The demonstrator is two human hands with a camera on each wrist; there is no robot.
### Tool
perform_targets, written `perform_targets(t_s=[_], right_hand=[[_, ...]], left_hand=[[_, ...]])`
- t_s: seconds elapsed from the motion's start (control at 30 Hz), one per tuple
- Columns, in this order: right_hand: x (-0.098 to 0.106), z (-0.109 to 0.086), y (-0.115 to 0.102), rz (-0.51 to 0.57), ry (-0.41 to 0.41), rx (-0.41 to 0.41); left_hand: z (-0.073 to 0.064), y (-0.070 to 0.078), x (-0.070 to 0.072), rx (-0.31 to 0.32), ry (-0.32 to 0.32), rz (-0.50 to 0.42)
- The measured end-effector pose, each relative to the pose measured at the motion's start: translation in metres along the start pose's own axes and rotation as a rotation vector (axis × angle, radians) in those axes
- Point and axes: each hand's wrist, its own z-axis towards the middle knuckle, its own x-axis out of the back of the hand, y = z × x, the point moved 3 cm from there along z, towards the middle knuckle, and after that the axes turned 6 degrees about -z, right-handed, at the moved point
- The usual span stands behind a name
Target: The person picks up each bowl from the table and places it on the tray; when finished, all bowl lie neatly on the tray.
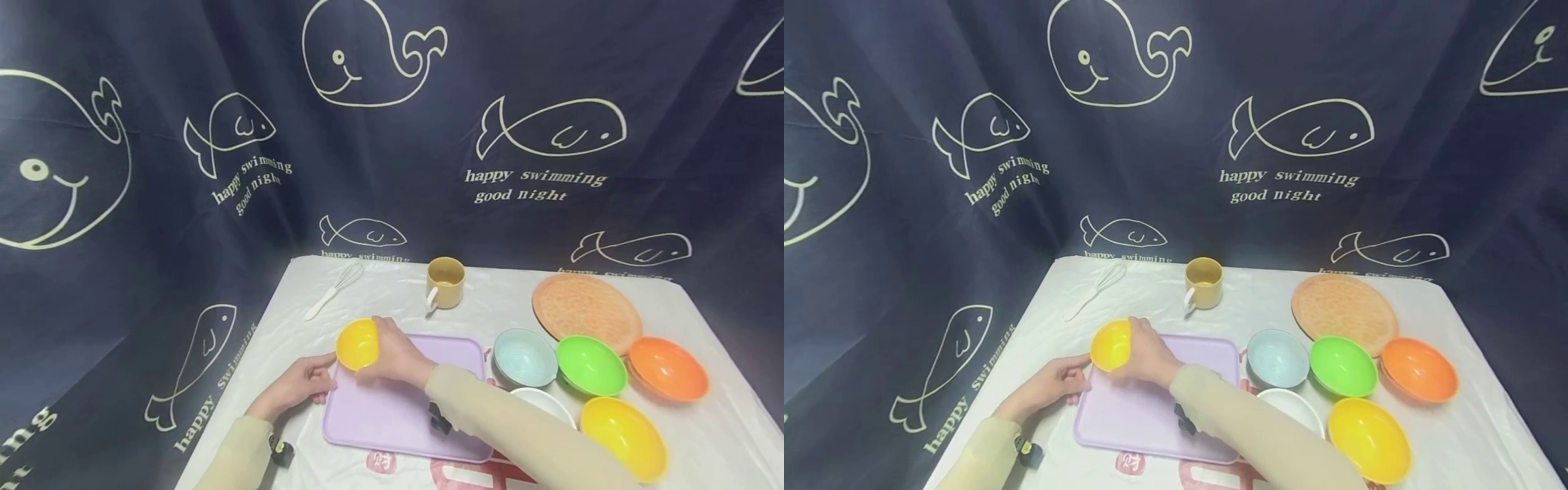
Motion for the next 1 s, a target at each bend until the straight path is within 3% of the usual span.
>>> perform_targets(t_s=[0.47, 1.0], right_hand=[[-0.004, 0.010, 0.001, 0.013, 0.018, -0.014], [-0.008, 0.012, 0.005, -0.008, -0.009, -0.034]], left_hand=[[-0.002, 0.002, -0.004, 0.041, 0.035, 0.013], [0.000, 0.003, -0.003, 0.025, 0.009, 0.001]])
